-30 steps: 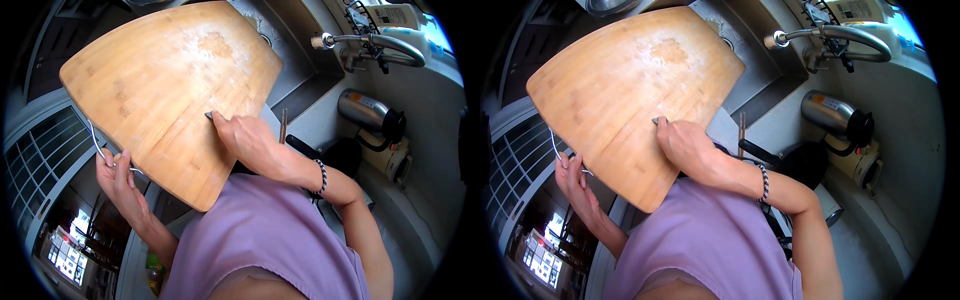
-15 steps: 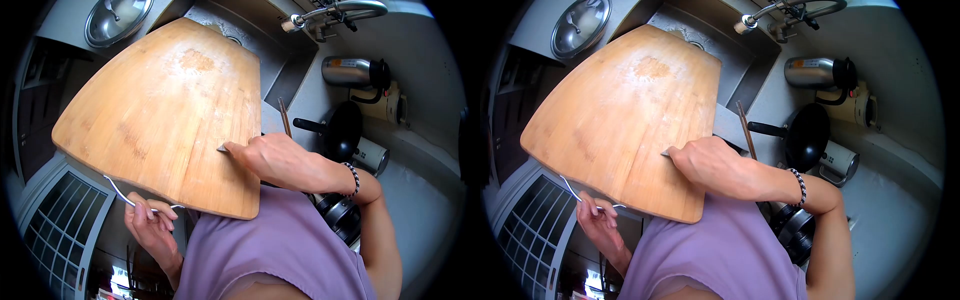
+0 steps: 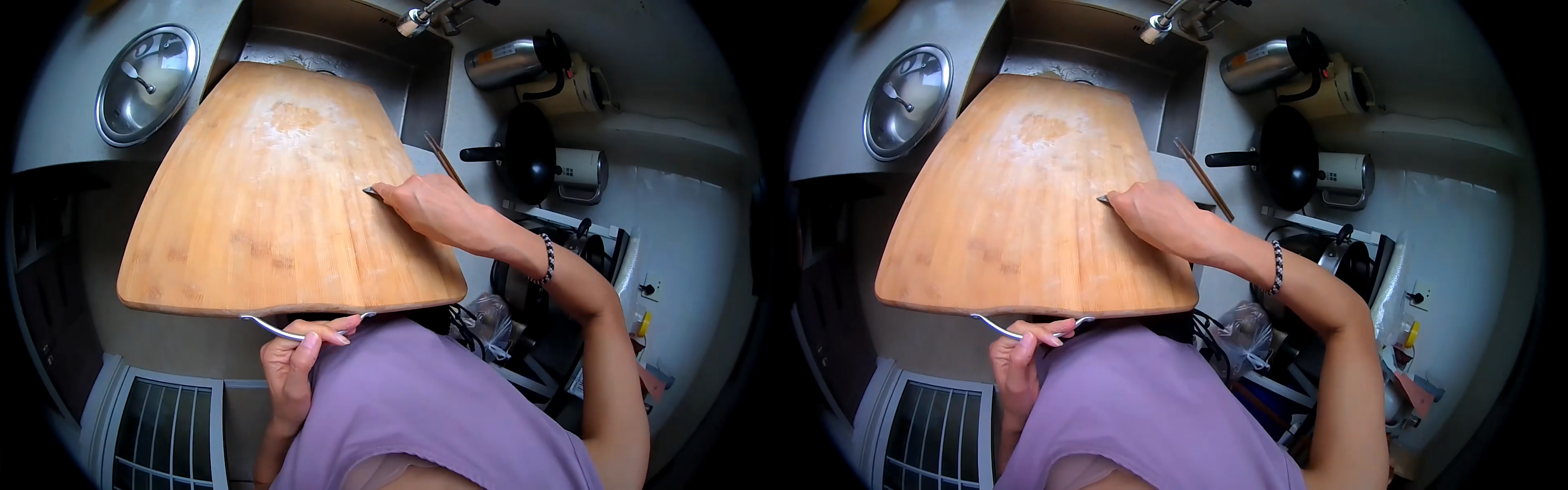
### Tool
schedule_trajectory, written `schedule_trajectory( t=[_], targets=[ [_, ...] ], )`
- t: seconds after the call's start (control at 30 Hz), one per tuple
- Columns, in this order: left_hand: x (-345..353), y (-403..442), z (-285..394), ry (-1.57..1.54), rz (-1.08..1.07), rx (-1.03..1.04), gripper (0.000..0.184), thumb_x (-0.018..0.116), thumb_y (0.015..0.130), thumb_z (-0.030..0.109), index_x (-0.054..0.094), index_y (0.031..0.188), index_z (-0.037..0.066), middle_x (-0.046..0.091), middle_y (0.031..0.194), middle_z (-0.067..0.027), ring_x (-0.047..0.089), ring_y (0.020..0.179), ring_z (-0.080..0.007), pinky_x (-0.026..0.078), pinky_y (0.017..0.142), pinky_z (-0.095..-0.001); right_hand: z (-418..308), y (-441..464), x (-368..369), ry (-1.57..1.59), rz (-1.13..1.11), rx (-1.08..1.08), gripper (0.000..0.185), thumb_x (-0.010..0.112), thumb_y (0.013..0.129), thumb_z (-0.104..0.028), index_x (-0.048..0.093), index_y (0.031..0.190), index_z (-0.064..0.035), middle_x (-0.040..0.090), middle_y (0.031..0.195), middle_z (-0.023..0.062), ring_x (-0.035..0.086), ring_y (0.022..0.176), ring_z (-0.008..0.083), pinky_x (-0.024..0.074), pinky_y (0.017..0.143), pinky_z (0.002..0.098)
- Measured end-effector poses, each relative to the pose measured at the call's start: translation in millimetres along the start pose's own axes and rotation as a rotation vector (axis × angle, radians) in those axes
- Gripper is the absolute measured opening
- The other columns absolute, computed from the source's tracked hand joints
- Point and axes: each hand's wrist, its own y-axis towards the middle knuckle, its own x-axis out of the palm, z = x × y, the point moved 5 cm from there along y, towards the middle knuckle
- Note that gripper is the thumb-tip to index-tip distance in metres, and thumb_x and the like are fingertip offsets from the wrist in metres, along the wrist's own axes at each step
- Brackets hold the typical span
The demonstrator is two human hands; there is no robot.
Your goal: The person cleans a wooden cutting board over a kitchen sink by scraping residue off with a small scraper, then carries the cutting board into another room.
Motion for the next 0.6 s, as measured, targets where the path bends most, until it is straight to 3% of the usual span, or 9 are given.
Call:
schedule_trajectory(
  t=[0.07, 0.1, 0.17, 0.27, 0.37, 0.6],
  targets=[
    [0.8, 3.9, 3.5, 0.030, -0.041, 0.023, 0.030, 0.044, 0.088, 0.016, 0.060, 0.079, -0.008, 0.065, 0.094, -0.0277, 0.063, 0.092, -0.0292, 0.045, 0.089, -0.0372, -17.1, -16.3, -10.2, -0.074, -0.121, -0.001, 0.033, 0.052, 0.082, -0.005, 0.054, 0.114, 0.0026, 0.063, 0.069, 0.0192, 0.065, 0.065, 0.0321, 0.0508, 0.058, 0.0386],
    [-1.6, 4.5, 3.8, 0.028, -0.046, 0.014, 0.030, 0.044, 0.088, 0.016, 0.060, 0.079, -0.008, 0.065, 0.094, -0.0277, 0.063, 0.092, -0.0292, 0.045, 0.089, -0.0372, -24.5, -20.7, -15.6, -0.052, -0.118, 0.047, 0.012, 0.051, 0.079, -0.005, 0.056, 0.086, 0.0030, 0.063, 0.069, 0.0196, 0.064, 0.067, 0.0341, 0.0509, 0.059, 0.0403],
    [-3.2, 5.1, 2.9, -0.017, -0.148, -0.028, 0.027, 0.045, 0.091, 0.012, 0.063, 0.086, -0.009, 0.065, 0.099, -0.0259, 0.061, 0.103, -0.0302, 0.042, 0.097, -0.0381, -20.0, -12.1, -11.4, -0.036, -0.037, 0.014, 0.013, 0.052, 0.079, -0.005, 0.058, 0.086, 0.0033, 0.063, 0.069, 0.0197, 0.064, 0.067, 0.0339, 0.0510, 0.059, 0.0399],
    [-1.4, 3.5, -2.3, 0.002, -0.170, -0.090, 0.026, 0.045, 0.090, 0.010, 0.063, 0.086, -0.009, 0.066, 0.097, -0.0242, 0.061, 0.103, -0.0310, 0.042, 0.096, -0.0383, 7.6, 21.5, 3.4, -0.055, 0.055, -0.006, 0.012, 0.052, 0.077, -0.005, 0.061, 0.081, 0.0033, 0.063, 0.070, 0.0206, 0.064, 0.068, 0.0343, 0.0512, 0.060, 0.0396],
    [-6.8, 0.4, -4.1, 0.005, -0.151, -0.090, 0.026, 0.045, 0.090, 0.010, 0.064, 0.086, -0.008, 0.067, 0.092, -0.0210, 0.061, 0.103, -0.0311, 0.042, 0.096, -0.0386, 14.8, 29.6, 1.7, -0.036, -0.061, -0.085, 0.012, 0.053, 0.075, -0.004, 0.061, 0.071, 0.0026, 0.062, 0.071, 0.0217, 0.064, 0.070, 0.0354, 0.0507, 0.061, 0.0406],
    [-17.1, -4.9, -26.1, 0.095, -0.121, -0.076, 0.027, 0.046, 0.090, 0.013, 0.065, 0.084, -0.005, 0.069, 0.092, -0.0190, 0.063, 0.099, -0.0245, 0.036, 0.096, -0.0339, 5.5, 34.6, 7.8, -0.074, 0.038, -0.092, 0.012, 0.053, 0.075, -0.004, 0.061, 0.071, 0.0028, 0.063, 0.071, 0.0212, 0.064, 0.070, 0.0351, 0.0507, 0.061, 0.0403]
  ],
)
